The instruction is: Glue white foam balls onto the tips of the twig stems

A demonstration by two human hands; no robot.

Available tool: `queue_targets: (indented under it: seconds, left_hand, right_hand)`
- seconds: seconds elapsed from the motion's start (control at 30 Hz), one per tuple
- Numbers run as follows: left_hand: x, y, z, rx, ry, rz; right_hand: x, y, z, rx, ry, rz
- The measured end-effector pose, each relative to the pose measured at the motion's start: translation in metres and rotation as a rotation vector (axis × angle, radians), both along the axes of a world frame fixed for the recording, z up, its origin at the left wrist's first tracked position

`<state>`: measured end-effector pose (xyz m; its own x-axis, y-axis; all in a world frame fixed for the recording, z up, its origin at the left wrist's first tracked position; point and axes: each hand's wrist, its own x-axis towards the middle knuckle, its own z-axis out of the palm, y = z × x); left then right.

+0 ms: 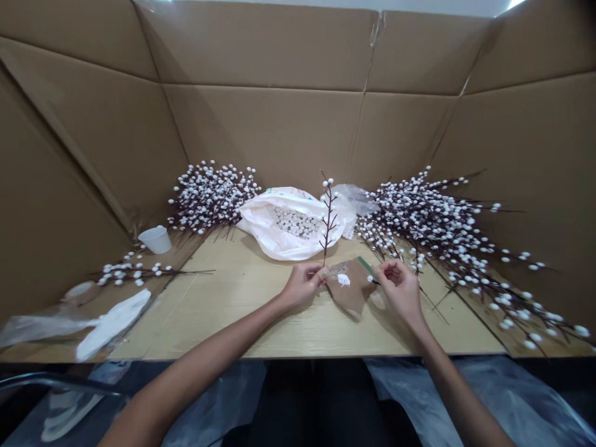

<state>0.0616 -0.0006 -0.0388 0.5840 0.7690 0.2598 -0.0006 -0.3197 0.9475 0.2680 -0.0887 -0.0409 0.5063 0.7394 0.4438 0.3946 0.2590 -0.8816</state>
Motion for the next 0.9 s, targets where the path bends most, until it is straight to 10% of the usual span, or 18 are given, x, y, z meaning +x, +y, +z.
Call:
queue_targets:
  seconds: [0.3, 0.9]
  left_hand:
    - [-0.001, -0.005, 0.004, 0.024, -0.076, 0.033]
    - [-0.002, -0.011, 0.005, 0.008, -0.137, 0.072]
  right_hand:
    - [-0.057, 0.048, 0.035, -0.117, 0.299, 0.447]
    - [-0.089, 0.052, 0.042, -0.039, 0.301, 0.469]
